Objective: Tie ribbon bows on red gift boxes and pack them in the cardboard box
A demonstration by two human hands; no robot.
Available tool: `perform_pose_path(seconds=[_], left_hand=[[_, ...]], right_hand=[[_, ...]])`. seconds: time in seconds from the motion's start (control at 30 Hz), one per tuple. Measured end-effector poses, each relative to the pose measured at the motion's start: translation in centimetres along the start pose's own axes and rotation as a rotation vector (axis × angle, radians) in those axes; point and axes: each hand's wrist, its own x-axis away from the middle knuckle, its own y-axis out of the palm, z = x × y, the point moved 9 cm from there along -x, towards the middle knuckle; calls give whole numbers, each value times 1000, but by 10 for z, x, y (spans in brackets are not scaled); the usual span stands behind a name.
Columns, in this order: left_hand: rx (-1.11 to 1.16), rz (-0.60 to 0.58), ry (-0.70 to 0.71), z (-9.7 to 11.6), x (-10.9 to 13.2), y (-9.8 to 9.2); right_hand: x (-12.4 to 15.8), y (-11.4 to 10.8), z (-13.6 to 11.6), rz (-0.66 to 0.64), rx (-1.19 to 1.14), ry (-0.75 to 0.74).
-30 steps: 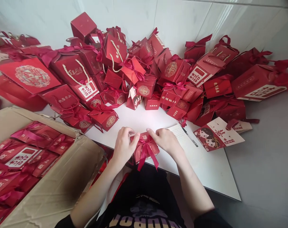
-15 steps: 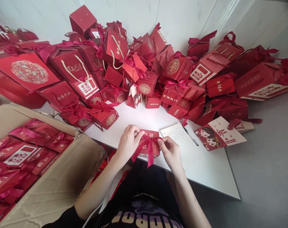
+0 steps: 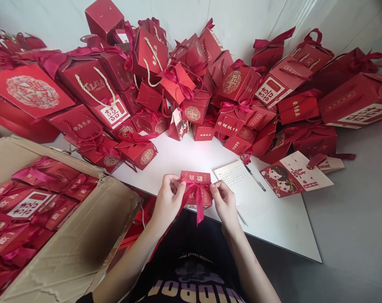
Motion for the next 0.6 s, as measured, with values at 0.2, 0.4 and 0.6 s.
perform_pose_path(seconds=[0.2, 0.4, 0.6], left_hand=[[-149, -112, -39, 6, -19, 3], [-151, -209, 117, 21, -37, 17], [-80, -106, 98, 16, -17, 9]], right_hand=[[-2, 3, 1, -47, 16, 26], [-3, 2, 1, -60, 8, 19], [1, 0, 6, -18, -61, 26]])
